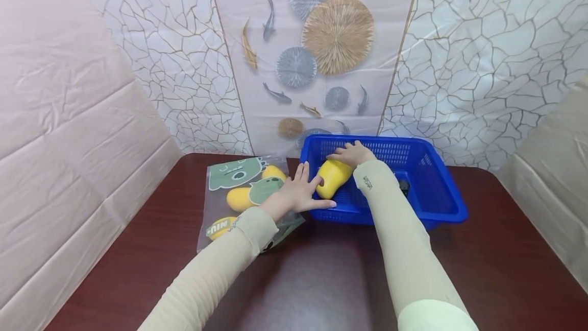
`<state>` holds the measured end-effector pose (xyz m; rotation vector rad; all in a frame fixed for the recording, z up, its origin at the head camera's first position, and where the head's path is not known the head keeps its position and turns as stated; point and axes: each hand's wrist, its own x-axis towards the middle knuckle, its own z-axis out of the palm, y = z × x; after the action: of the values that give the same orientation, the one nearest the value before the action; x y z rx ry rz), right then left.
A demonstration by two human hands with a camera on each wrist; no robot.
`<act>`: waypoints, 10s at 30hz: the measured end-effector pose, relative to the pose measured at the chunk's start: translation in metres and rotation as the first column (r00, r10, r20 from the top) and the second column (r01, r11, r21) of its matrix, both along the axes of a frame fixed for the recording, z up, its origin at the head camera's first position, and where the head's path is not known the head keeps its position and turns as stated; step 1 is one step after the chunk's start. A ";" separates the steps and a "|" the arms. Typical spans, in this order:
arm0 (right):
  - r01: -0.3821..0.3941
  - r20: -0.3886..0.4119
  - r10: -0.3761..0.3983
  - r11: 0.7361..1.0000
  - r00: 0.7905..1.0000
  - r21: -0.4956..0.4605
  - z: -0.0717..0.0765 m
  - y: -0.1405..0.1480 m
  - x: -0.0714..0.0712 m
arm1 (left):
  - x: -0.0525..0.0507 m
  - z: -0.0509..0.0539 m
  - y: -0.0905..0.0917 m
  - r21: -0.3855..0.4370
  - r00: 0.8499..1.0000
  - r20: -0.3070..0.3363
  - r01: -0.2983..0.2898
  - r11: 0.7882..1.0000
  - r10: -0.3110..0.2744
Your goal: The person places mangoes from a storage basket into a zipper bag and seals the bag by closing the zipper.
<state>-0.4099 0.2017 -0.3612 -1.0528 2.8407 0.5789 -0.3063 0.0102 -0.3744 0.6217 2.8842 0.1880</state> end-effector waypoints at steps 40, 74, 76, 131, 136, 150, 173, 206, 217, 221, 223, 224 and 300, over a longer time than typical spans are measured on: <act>0.205 0.108 -0.191 0.970 0.976 -0.132 0.001 0.008 -0.008 | 0.001 0.008 0.001 -0.050 0.995 0.093 -0.027 0.998 0.032; 0.125 0.134 -0.070 0.880 0.988 -0.459 0.058 0.040 0.031 | -0.002 -0.002 0.001 -0.055 1.000 -0.015 0.004 0.998 -0.005; 0.110 0.119 -0.060 0.874 0.991 -0.473 0.060 0.045 0.035 | -0.001 -0.002 0.003 -0.060 1.000 -0.018 0.001 0.998 -0.002; 0.094 -0.041 -0.248 0.505 0.968 -0.858 0.056 0.044 0.134 | 0.017 0.004 -0.010 -0.120 0.885 -0.427 0.149 0.981 -0.187; 0.161 0.048 -0.248 0.458 0.968 -0.875 0.056 0.042 0.140 | 0.029 0.010 -0.016 -0.134 0.757 -0.607 0.201 0.970 -0.241; 0.172 0.082 -0.226 0.417 0.971 -0.893 0.055 0.050 0.149 | 0.049 0.014 -0.044 -0.115 0.629 -0.728 0.279 0.954 -0.271; 0.132 0.015 -0.272 0.417 0.962 -0.899 0.054 0.052 0.164 | 0.060 -0.002 -0.106 -0.197 0.559 -0.760 0.289 0.937 -0.332; 0.283 0.217 -0.217 0.345 0.952 -0.895 0.042 0.028 0.200 | 0.091 -0.032 -0.173 -0.158 0.723 -0.613 0.281 0.947 -0.317; 0.353 0.313 -0.171 0.311 0.934 -0.882 0.041 0.017 0.213 | 0.094 -0.036 -0.184 -0.166 0.640 -0.658 0.390 0.906 -0.396; 0.354 0.321 -0.152 0.316 0.935 -0.880 0.039 0.008 0.220 | 0.092 -0.031 -0.184 -0.142 0.603 -0.696 0.417 0.898 -0.390; 0.344 0.312 -0.147 0.329 0.938 -0.879 0.039 0.002 0.223 | 0.092 -0.029 -0.185 -0.158 0.597 -0.701 0.404 0.901 -0.391; 0.341 0.310 -0.145 0.334 0.940 -0.878 0.039 0.000 0.225 | 0.091 -0.029 -0.185 -0.166 0.603 -0.696 0.393 0.904 -0.390; -0.354 -0.317 0.223 0.819 0.922 -0.452 -0.069 -0.132 0.233 | 0.098 -0.040 -0.186 -0.016 0.460 -0.831 0.541 0.841 -0.312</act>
<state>-0.1768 0.0697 -0.4305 -1.6238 3.1637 -0.0513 -0.2082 -0.1756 -0.4143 1.9482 3.3776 0.2433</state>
